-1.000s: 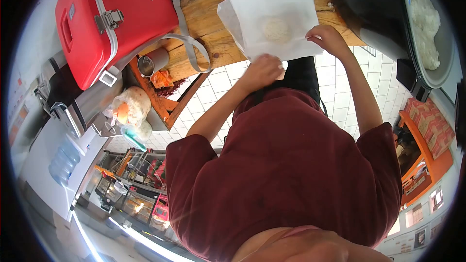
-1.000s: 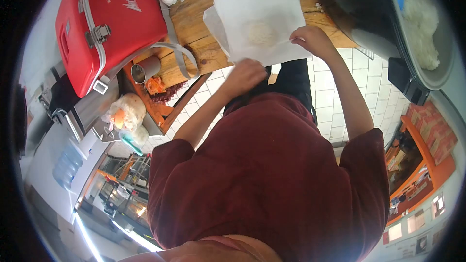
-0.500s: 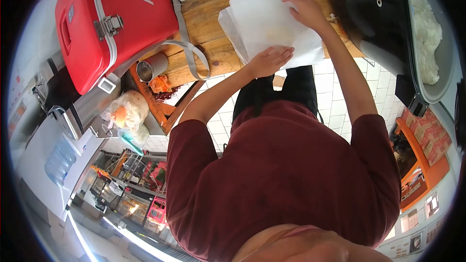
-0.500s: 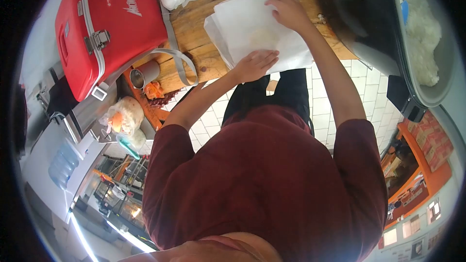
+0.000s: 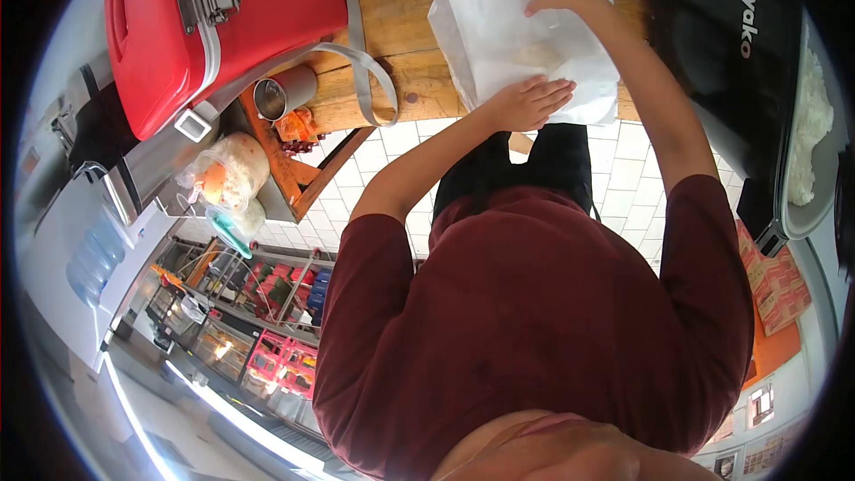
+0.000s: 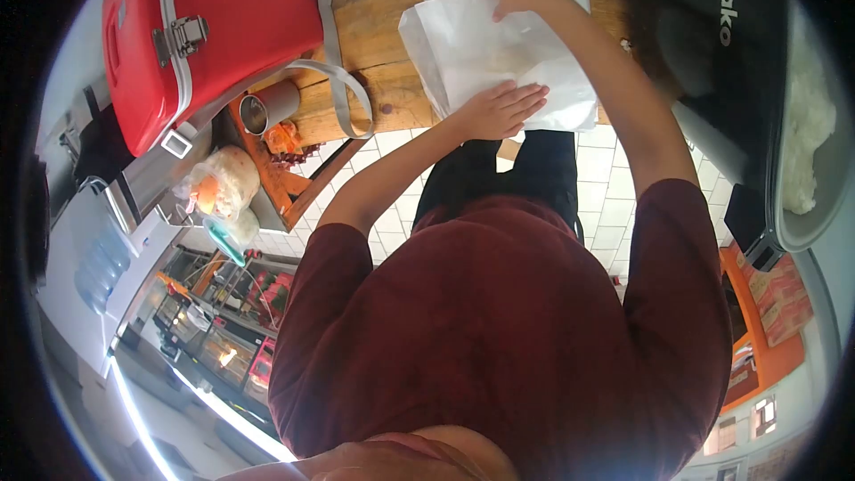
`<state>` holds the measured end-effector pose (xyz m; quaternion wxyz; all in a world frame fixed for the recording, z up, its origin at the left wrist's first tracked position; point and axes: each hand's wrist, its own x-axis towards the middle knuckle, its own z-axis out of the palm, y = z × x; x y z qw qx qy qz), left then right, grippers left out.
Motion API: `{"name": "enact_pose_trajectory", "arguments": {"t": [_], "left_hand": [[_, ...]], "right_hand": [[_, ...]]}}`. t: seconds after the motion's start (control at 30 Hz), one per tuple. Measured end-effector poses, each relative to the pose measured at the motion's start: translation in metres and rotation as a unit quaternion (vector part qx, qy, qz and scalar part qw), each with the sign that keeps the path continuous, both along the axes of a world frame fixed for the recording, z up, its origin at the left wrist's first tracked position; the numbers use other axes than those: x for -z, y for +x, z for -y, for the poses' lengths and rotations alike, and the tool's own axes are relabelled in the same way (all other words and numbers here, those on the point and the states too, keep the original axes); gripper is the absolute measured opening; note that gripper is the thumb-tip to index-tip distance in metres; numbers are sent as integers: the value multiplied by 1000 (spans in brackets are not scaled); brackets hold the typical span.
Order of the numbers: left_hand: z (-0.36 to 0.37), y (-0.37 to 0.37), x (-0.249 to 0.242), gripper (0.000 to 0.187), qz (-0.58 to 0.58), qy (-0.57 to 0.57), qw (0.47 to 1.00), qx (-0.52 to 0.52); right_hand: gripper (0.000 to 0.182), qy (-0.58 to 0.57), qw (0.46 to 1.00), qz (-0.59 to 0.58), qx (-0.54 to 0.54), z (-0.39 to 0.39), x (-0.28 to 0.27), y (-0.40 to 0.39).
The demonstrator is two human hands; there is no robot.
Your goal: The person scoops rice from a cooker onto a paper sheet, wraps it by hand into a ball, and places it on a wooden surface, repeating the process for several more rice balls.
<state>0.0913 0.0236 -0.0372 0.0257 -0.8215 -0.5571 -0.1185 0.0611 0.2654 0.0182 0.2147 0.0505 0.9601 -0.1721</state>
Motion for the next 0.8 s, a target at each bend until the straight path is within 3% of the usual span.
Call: {"name": "enact_pose_trajectory", "arguments": {"t": [0.07,0.2,0.27,0.33,0.4,0.43,0.5,0.53,0.6,0.63,0.7,0.73,0.77,0.8], "left_hand": [[0,-1,-3,59,18,-10,1000,-4],[-1,-5,-8,67,58,-62,996,-5],[2,-7,-11,68,89,-79,993,-7],[4,-7,-8,70,119,-94,988,-7],[10,-4,0,69,160,-266,951,-4],[13,-1,4,69,161,-267,950,-1],[15,1,4,62,150,-134,979,-18],[17,1,0,62,150,-134,979,-13],[27,-3,-18,40,-29,24,995,93],[35,-2,-32,40,-28,25,994,100],[49,2,-56,35,93,117,987,60],[42,6,-65,13,104,86,991,-20],[31,-3,-69,16,39,109,989,-88],[20,-18,-72,18,39,54,993,-97]], "right_hand": [[37,-63,996,-46,51,-13,14,14],[27,-145,983,-111,30,-10,-10,47],[13,-184,957,-224,-4,8,-25,72],[11,-137,967,-215,-28,26,-38,99],[16,-104,969,-215,-65,47,-41,124],[19,-109,967,-219,-67,56,-40,134],[21,-104,968,-224,-51,68,-32,145],[23,-100,967,-230,-40,70,-30,150],[24,-94,967,-235,-36,71,-29,155],[25,-90,966,-239,-35,73,-29,157],[26,-79,967,-240,-30,73,-27,158],[27,-72,967,-241,-35,73,-27,159],[27,-72,967,-241,-31,72,-26,161],[27,-66,966,-248,-30,72,-25,162]]}}
